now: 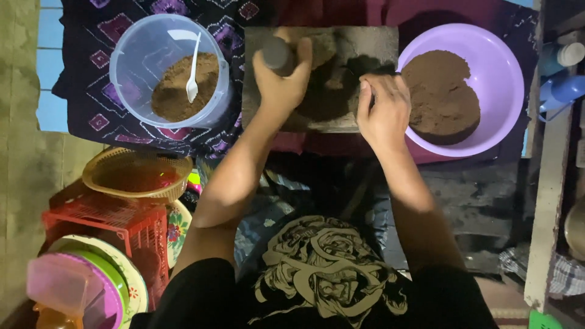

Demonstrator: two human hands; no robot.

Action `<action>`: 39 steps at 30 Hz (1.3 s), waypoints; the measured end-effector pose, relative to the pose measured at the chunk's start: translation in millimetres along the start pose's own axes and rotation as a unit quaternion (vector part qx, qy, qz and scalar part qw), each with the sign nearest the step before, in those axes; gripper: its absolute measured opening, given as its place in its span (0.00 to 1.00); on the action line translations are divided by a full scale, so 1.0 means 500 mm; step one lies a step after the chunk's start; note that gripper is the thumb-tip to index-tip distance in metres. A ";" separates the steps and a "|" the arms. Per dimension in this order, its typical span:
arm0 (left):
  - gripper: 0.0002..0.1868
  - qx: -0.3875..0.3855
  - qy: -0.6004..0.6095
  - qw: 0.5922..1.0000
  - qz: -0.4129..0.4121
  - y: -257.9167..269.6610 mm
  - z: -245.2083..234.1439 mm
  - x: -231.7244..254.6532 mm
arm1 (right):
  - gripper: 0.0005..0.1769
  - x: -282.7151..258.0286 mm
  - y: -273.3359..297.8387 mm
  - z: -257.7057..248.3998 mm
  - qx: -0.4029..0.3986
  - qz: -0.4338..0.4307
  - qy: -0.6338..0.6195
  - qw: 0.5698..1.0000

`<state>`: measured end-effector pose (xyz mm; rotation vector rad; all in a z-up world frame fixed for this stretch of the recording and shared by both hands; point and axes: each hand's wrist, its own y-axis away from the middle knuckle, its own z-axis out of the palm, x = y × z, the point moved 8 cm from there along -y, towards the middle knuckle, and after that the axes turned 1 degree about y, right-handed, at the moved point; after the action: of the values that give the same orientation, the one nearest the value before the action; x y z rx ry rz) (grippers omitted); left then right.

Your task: Grinding a brown substance on a stone slab using a stone pestle and transferring the result into a bowl.

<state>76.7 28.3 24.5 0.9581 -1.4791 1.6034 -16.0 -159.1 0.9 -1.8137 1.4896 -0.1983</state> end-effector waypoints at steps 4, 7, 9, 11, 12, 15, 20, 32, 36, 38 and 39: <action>0.18 -0.042 -0.035 0.998 0.008 -0.008 0.017 0.033 | 0.16 -0.014 -0.008 -0.015 0.014 -0.015 0.006 1.000; 0.19 -0.027 0.158 0.987 -0.028 -0.015 0.022 0.049 | 0.17 -0.005 -0.005 -0.007 0.000 -0.002 0.005 1.000; 0.13 -0.041 0.137 0.989 0.043 -0.017 0.016 0.068 | 0.17 -0.002 -0.003 -0.001 -0.007 0.003 0.008 1.000; 0.16 -0.040 0.089 0.995 0.005 -0.016 0.019 0.022 | 0.17 -0.009 -0.007 -0.008 0.006 -0.010 0.005 1.000; 0.19 -0.039 0.038 0.998 -0.037 -0.016 0.019 -0.009 | 0.17 -0.014 -0.010 -0.012 0.018 -0.019 0.001 1.000; 0.14 0.002 0.060 0.997 -0.046 -0.013 0.014 -0.025 | 0.20 -0.014 -0.007 -0.015 0.011 -0.005 -0.002 1.000; 0.12 0.040 0.091 0.986 -0.137 -0.002 0.012 -0.050 | 0.17 -0.008 -0.008 -0.008 0.007 -0.004 0.003 1.000; 0.09 0.056 0.228 0.956 -0.175 -0.007 0.014 -0.090 | 0.17 -0.015 -0.008 -0.011 0.006 -0.005 -0.001 1.000; 0.16 0.012 0.162 0.983 -0.083 -0.018 0.016 -0.002 | 0.18 -0.008 -0.004 -0.002 0.003 -0.007 0.008 1.000; 0.15 -0.001 0.176 0.981 -0.085 -0.019 0.024 0.007 | 0.18 -0.007 -0.004 -0.003 0.003 -0.009 0.008 1.000; 0.14 -0.013 0.190 0.978 -0.083 -0.020 0.027 0.014 | 0.17 -0.009 -0.005 -0.003 0.005 -0.014 0.006 1.000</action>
<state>83.0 15.8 35.8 0.6909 -1.1240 1.5387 -16.3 -155.7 5.2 -1.8301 1.4701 -0.2310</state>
